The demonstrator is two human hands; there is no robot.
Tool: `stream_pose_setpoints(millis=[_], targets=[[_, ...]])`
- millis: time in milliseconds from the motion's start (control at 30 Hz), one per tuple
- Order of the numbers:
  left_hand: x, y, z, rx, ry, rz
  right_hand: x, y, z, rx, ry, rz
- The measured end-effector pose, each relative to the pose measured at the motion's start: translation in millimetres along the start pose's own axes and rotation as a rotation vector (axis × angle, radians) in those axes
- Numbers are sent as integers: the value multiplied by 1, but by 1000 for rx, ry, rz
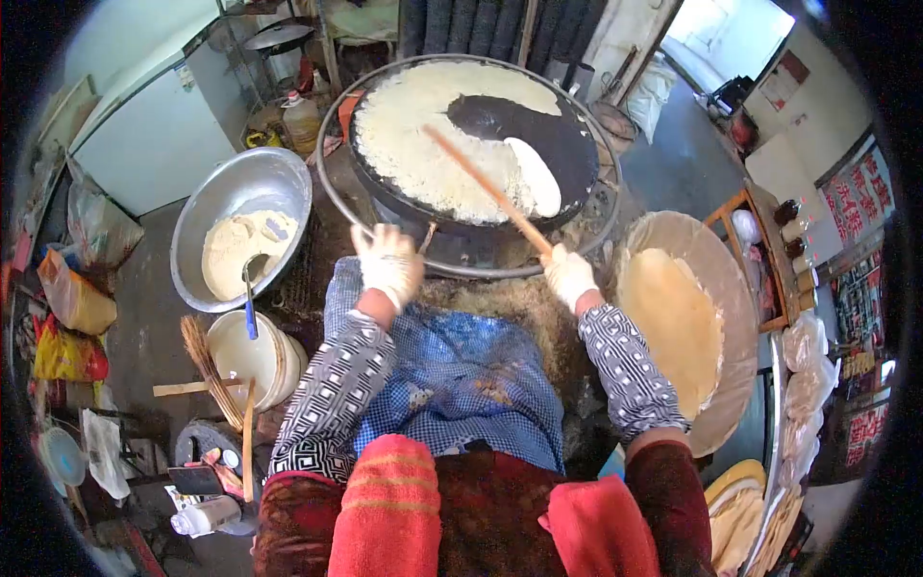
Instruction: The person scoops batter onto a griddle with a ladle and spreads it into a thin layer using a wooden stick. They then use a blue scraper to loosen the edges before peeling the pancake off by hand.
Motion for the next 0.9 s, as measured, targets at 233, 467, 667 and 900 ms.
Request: stream_pose_setpoints(millis=[233,467,667,900], targets=[[35,-16,-85,-56,-221,-6,-24,9,-20,4,-70,-210],[41,-46,-61,-18,-207,-141,-26,12,-20,-72,-44,-181],[36,-41,-42,19,-166,-188,-11,33,-29,-230,-136,-200],[25,-31,-24,-169,-98,74,-16,27,-38,-237,-295,-176]])
Point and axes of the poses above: each hand's wrist, its own x-axis away from the middle knuckle, its own y-axis out of the back of the hand, z = x × y, the point moved 2 cm from there along -x, towards the middle knuckle, and after that the axes turned 15 degrees about -x, right-handed, at the moved point
